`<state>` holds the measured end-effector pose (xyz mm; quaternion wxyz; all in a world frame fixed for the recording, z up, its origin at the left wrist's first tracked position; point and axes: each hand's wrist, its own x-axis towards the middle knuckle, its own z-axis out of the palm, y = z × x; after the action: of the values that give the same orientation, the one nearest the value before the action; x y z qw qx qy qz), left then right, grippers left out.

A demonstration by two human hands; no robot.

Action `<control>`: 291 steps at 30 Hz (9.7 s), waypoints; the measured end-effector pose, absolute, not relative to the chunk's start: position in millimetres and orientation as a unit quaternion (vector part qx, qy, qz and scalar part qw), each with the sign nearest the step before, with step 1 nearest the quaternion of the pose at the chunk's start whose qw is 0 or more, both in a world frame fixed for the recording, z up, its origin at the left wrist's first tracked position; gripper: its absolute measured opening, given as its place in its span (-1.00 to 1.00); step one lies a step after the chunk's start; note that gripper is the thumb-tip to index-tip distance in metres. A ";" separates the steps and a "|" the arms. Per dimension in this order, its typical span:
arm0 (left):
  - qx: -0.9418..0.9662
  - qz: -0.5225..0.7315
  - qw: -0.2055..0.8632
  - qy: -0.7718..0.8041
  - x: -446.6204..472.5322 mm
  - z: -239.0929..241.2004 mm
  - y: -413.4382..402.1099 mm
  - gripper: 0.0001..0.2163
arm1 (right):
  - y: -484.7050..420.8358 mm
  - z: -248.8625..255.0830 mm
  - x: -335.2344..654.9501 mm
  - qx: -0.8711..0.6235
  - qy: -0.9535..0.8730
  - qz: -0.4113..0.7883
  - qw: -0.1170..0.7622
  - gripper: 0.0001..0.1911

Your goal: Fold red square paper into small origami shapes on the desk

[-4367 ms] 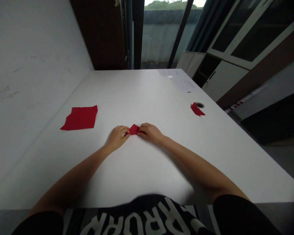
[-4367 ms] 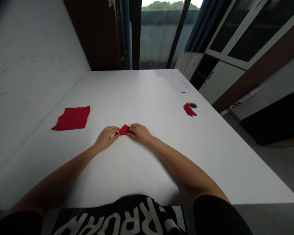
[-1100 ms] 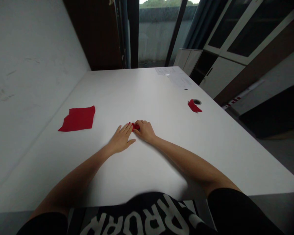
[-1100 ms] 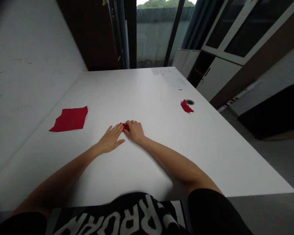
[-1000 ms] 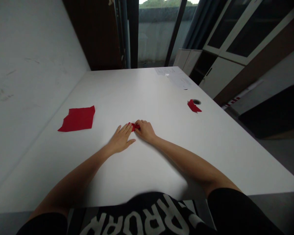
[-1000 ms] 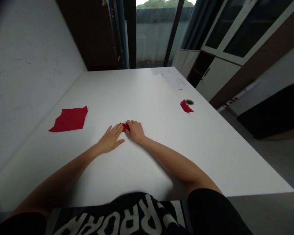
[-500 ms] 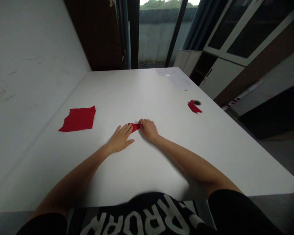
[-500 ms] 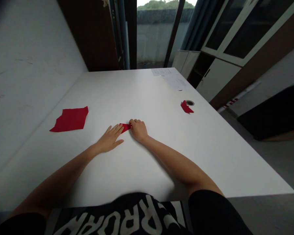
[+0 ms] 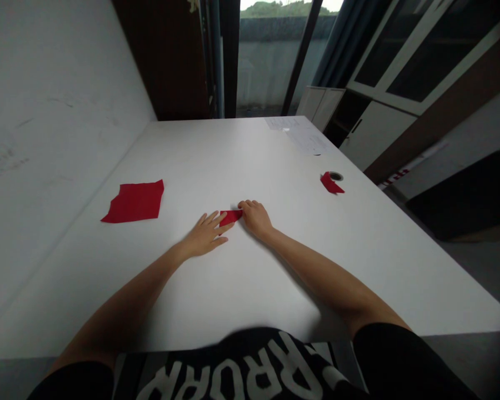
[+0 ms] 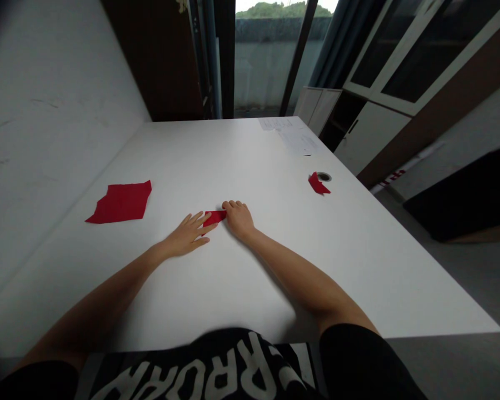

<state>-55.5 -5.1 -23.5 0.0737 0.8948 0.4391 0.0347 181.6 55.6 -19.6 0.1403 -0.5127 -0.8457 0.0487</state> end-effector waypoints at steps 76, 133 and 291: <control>0.906 0.188 0.147 0.350 -54.7 -20.7 0.8 -0.63 | 62.3 -25.3 185.7 -0.471 -0.859 0.099 0.177 -0.78; 0.840 0.215 0.080 0.491 -47.3 -16.9 -5.6 -0.67 | 58.4 -27.5 184.2 -0.383 -0.826 0.283 0.303 -0.82; 0.744 0.384 0.146 0.527 -26.7 -14.4 -32.9 -0.49 | 20.1 -14.5 162.6 -0.394 -0.762 0.364 0.363 -0.47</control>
<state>-26.7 -32.9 -14.4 0.1461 0.7440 0.5269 0.3840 162.6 20.1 -14.5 0.3633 -0.3937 -0.7621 0.3635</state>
